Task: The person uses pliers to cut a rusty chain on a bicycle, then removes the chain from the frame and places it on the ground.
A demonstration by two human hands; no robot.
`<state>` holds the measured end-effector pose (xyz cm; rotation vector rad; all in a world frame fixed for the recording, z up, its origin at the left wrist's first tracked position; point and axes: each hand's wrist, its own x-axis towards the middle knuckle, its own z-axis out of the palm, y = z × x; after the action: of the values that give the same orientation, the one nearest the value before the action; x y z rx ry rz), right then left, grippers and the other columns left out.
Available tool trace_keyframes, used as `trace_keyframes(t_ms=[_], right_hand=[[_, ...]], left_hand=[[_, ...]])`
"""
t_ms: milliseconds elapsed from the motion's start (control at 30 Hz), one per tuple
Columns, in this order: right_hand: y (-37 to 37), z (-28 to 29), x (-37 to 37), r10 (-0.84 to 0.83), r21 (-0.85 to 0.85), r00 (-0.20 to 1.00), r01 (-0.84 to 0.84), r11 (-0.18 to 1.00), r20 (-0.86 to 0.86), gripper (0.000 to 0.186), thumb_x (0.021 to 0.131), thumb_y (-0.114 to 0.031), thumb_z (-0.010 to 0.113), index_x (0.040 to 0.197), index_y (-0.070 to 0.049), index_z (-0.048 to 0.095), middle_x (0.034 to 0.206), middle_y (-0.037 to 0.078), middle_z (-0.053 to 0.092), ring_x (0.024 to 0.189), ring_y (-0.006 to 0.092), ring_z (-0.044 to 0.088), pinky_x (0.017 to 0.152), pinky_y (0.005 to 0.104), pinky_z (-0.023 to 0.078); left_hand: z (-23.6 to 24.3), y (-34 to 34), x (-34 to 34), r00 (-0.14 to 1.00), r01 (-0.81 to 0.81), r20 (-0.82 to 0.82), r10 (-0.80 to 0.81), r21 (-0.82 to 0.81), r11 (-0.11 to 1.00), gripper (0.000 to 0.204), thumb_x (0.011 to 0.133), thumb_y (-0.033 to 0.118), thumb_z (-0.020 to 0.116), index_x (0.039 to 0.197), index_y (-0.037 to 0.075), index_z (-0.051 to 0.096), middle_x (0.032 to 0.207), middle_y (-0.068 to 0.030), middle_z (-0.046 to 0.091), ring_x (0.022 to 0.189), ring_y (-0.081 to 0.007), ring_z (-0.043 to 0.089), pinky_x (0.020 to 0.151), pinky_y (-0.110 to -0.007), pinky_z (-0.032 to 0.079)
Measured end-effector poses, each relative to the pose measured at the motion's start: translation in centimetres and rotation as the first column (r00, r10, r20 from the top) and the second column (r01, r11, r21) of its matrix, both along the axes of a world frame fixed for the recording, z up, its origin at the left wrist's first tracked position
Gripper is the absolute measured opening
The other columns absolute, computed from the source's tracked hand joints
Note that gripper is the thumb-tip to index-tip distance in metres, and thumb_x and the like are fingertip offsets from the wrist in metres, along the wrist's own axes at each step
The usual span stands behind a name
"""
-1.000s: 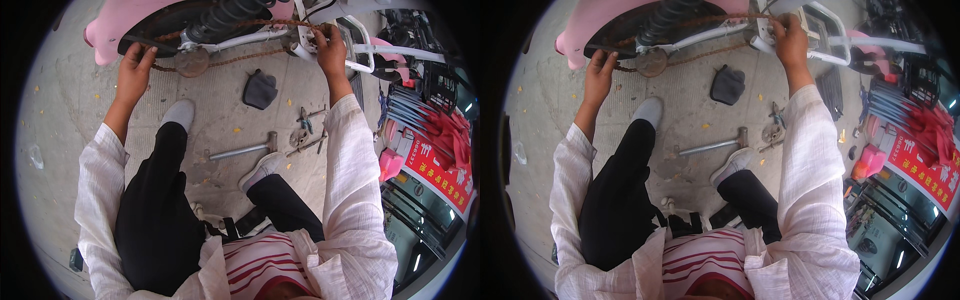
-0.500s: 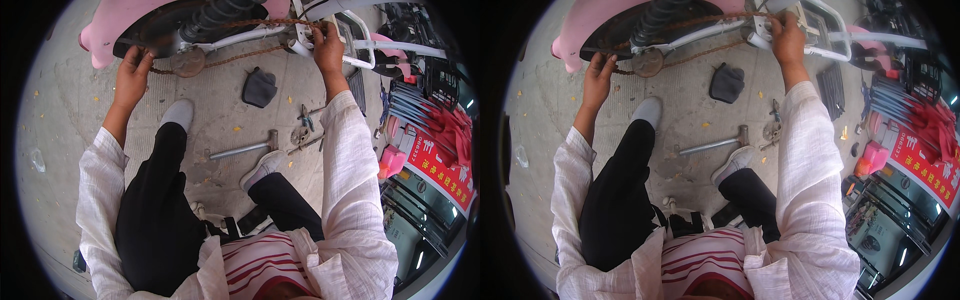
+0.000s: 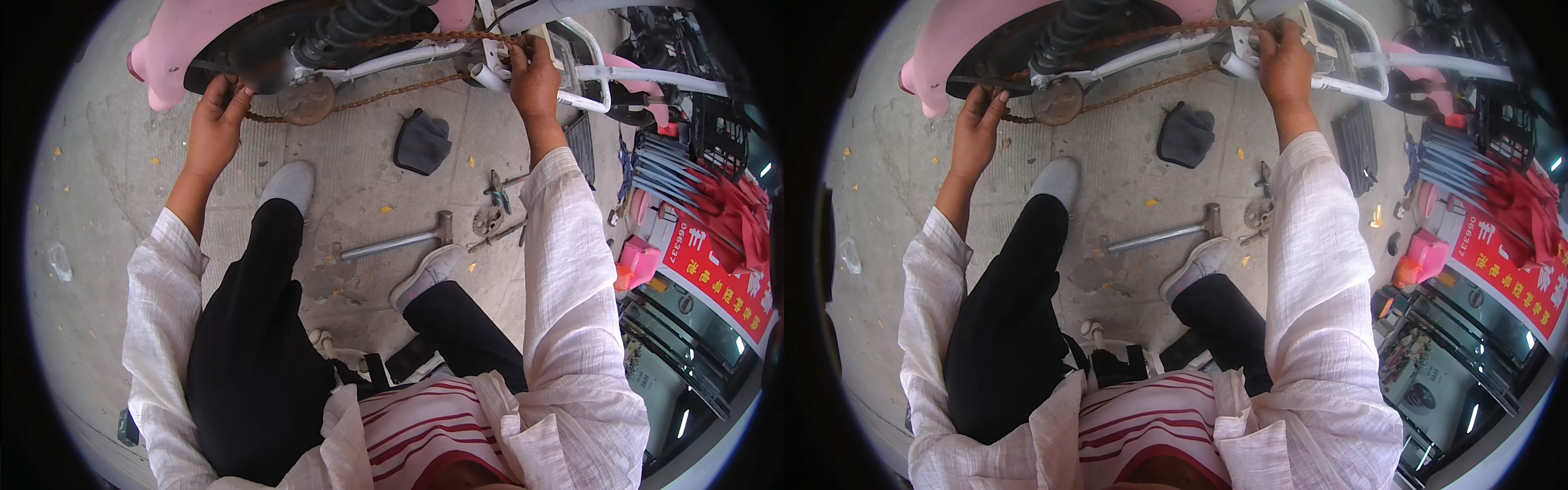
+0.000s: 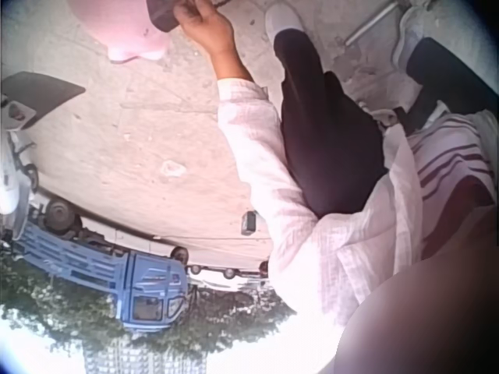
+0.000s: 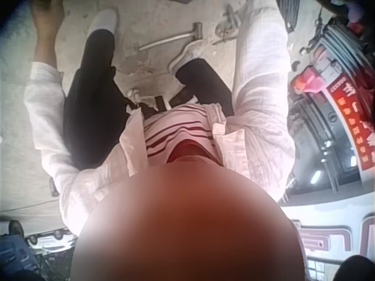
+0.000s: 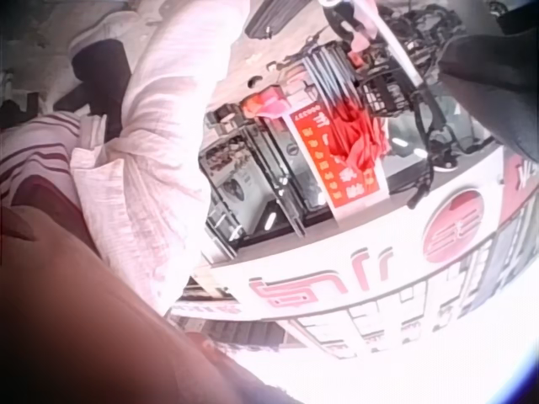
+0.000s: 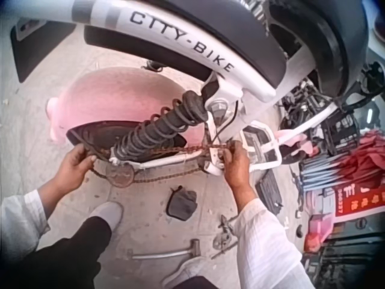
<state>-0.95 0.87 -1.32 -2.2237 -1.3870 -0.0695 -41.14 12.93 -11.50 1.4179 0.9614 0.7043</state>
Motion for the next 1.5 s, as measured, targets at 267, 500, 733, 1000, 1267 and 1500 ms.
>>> trace_keyframes(t_ms=[267,500,733,1000,1267,1500], right_hand=[[-0.1,0.0,0.0,-0.011,-0.008,0.999,0.012,1.0,0.032,0.022,0.088,-0.022,0.06,0.104,-0.007,0.056,0.094,0.017,0.068,0.089,0.0381,0.064,0.077,0.0413,0.049],[-0.3,-0.4,0.2,0.014,0.015,0.998,-0.015,1.0,0.065,0.021,0.088,-0.022,0.061,0.101,-0.007,0.056,0.091,0.017,0.068,0.088,0.0389,0.063,0.075,0.0429,0.05],[-0.8,-0.3,-0.2,0.056,0.043,0.995,-0.059,0.997,0.086,0.019,0.088,-0.021,0.061,0.099,-0.006,0.056,0.09,0.017,0.067,0.086,0.0395,0.063,0.074,0.044,0.05],[-6.4,-0.6,-4.3,0.086,0.152,0.977,-0.116,0.982,0.195,0.038,0.081,-0.011,0.065,0.116,0.001,0.055,0.107,0.02,0.058,0.101,0.0329,0.055,0.082,0.0377,0.047],[-27.0,-12.8,-11.7,-0.493,-0.319,0.649,0.376,0.87,-0.58,0.022,0.084,-0.014,0.061,0.1,0.0,0.063,0.088,0.017,0.065,0.08,0.0289,0.064,0.073,0.034,0.05],[-36.6,-17.5,-5.4,-0.838,-0.548,0.501,0.647,0.529,-0.217,0.034,0.083,-0.02,0.064,0.109,0.0,0.061,0.091,0.019,0.068,0.086,0.0324,0.065,0.081,0.0369,0.05]], left_hand=[[0.0,-0.1,0.0,1.0,-0.001,-0.001,0.001,-0.007,1.0,0.034,0.095,0.015,0.057,0.124,-0.001,0.052,0.115,-0.0039,0.06,0.102,-0.0096,0.052,0.088,-0.025,0.042],[-0.5,-0.1,0.0,0.999,-0.007,-0.037,0.008,0.018,1.0,0.032,0.095,0.017,0.058,0.12,-0.002,0.053,0.111,-0.0038,0.06,0.097,-0.0097,0.053,0.086,-0.025,0.043],[-0.4,-0.3,-0.3,0.997,0.004,-0.082,0.0,0.052,0.999,0.025,0.095,0.02,0.057,0.11,0.0,0.058,0.098,-0.0028,0.062,0.086,-0.0094,0.053,0.082,-0.025,0.044],[-1.8,-0.2,-1.1,0.994,0.05,-0.102,-0.041,0.083,0.995,0.025,0.094,0.022,0.058,0.111,0.003,0.061,0.091,-0.0011,0.061,0.085,-0.0086,0.053,0.08,-0.024,0.043],[-3.0,0.0,-1.0,0.984,0.128,-0.125,-0.128,-0.014,0.992,0.025,0.097,0.018,0.053,0.113,-0.001,0.058,0.103,-0.0046,0.062,0.098,-0.0113,0.057,0.091,-0.026,0.043],[-3.7,-0.3,-1.5,0.963,0.182,-0.2,-0.183,-0.028,0.983,0.033,0.098,0.018,0.05,0.127,0.002,0.052,0.118,-0.0067,0.059,0.109,-0.016,0.056,0.097,-0.031,0.042]])
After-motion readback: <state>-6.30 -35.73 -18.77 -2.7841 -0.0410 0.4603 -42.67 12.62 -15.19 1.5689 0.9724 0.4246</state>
